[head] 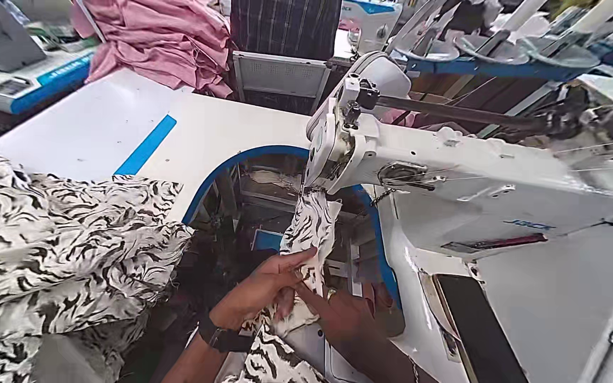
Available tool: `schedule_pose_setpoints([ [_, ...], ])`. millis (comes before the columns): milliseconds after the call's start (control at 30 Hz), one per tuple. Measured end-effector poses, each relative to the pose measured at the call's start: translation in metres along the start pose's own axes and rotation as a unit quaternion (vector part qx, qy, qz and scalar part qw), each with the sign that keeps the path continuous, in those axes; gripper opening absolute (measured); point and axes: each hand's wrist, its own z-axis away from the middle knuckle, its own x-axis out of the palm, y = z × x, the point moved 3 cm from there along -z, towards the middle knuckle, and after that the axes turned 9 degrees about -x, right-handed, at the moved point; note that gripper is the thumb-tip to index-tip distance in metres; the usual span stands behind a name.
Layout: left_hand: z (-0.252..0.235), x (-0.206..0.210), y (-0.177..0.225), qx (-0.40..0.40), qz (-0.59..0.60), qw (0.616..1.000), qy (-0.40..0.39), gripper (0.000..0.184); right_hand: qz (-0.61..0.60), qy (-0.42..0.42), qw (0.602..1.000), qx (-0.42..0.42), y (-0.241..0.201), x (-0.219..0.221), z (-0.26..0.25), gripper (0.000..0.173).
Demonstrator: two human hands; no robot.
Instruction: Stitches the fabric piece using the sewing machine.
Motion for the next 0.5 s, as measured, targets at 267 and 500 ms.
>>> schedule_pose_setpoints([
  [267,-0.065,-0.015,0.012,0.137,-0.375,0.815,0.42,0.043,-0.049,-0.039,0.979,0.194,0.03,-0.004,0.005,0.042],
  [500,-0.055,-0.014,0.01,0.01,-0.453,0.821,0.347,0.068,-0.109,-0.167,0.907,0.37,0.092,-0.005,-0.027,0.023],
])
